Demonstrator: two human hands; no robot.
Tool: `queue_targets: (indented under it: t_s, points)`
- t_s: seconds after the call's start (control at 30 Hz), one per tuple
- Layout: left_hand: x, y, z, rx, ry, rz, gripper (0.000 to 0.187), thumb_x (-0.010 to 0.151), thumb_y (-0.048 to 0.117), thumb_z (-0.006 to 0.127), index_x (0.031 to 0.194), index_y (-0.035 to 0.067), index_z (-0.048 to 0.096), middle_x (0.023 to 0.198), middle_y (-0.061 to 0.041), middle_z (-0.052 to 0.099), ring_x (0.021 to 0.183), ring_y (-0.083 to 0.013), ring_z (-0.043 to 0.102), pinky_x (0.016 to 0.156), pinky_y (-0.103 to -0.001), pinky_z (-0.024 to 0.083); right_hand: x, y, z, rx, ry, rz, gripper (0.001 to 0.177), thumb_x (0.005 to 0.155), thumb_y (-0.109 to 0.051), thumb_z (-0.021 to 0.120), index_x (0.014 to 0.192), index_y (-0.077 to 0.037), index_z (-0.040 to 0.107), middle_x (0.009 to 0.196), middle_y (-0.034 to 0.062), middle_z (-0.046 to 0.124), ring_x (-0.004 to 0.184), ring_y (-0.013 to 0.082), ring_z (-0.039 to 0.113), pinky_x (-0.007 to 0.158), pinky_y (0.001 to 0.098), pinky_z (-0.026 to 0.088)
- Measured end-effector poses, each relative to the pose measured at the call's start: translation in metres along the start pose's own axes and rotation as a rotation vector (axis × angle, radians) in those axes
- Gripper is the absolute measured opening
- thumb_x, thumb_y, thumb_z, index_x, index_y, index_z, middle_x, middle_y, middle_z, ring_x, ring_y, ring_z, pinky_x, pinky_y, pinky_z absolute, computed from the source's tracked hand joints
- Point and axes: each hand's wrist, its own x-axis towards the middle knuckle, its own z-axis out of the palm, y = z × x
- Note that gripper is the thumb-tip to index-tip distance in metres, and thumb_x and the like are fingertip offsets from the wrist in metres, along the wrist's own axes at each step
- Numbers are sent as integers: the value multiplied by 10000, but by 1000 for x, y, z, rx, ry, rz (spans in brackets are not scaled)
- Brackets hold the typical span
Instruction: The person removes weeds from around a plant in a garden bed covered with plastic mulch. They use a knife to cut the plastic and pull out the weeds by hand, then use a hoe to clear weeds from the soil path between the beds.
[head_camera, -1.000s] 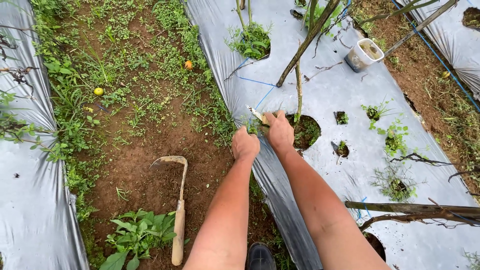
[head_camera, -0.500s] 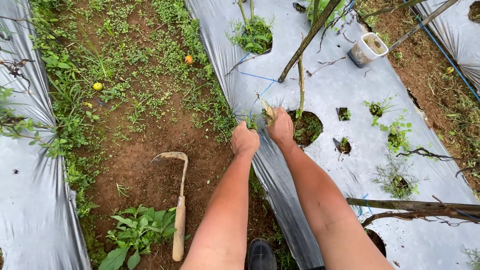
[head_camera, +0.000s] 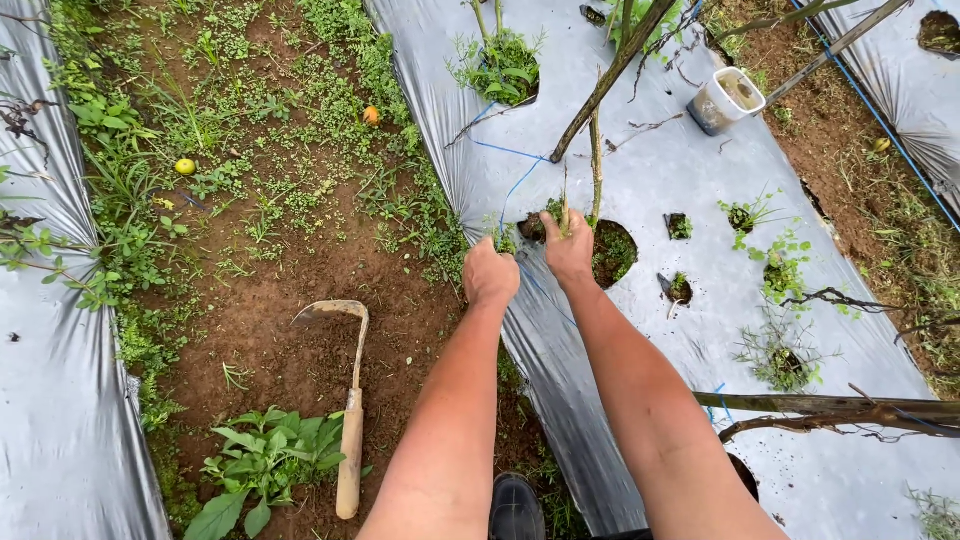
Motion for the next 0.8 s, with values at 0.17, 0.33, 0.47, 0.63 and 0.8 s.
queue_targets:
  t_s: [0.17,0.33,0.47,0.63,0.8]
  points:
    - [-8,5,-6,-2,-26,8,509,1014,120,520,1511,12,501,1483,-245,560,1384,-401,543,1122,-511,478,-11,-55,-38,180,-23,154,377,968,-436,764,835,-114,618,757,21,592,759,211,576,742,405,489]
    - [25,-17,17,-9,-49,43,525,1043,170,502,1550,41,455,1544,-211,512,1436,-388,488,1152,-518,452,-6,-33,-48,67,-393,372,880,983,-595,710,1569,-29,377,1513,231,501,1386,393,499,1112,558,458]
    - [14,-10,12,-14,-158,105,550,1058,218,473,1585,71,412,1609,-200,430,1498,-402,397,1208,-551,391,-22,-52,-54,164,-445,365,664,892,-442,797,1366,-48,550,1215,163,606,1086,279,569,895,454,502]
    - [9,-8,10,36,-325,120,702,991,178,521,1654,146,291,1675,-176,310,1547,-395,300,1250,-555,339,-32,-53,-37,352,-445,394,189,843,-284,777,920,-115,740,700,43,661,600,113,593,497,233,481]
    - [19,-20,18,41,-396,61,781,993,138,558,1677,142,182,1701,-174,223,1555,-408,252,1235,-581,339,-54,-95,-84,428,-625,476,324,905,-290,646,1123,-52,678,848,78,574,728,155,565,513,273,443]
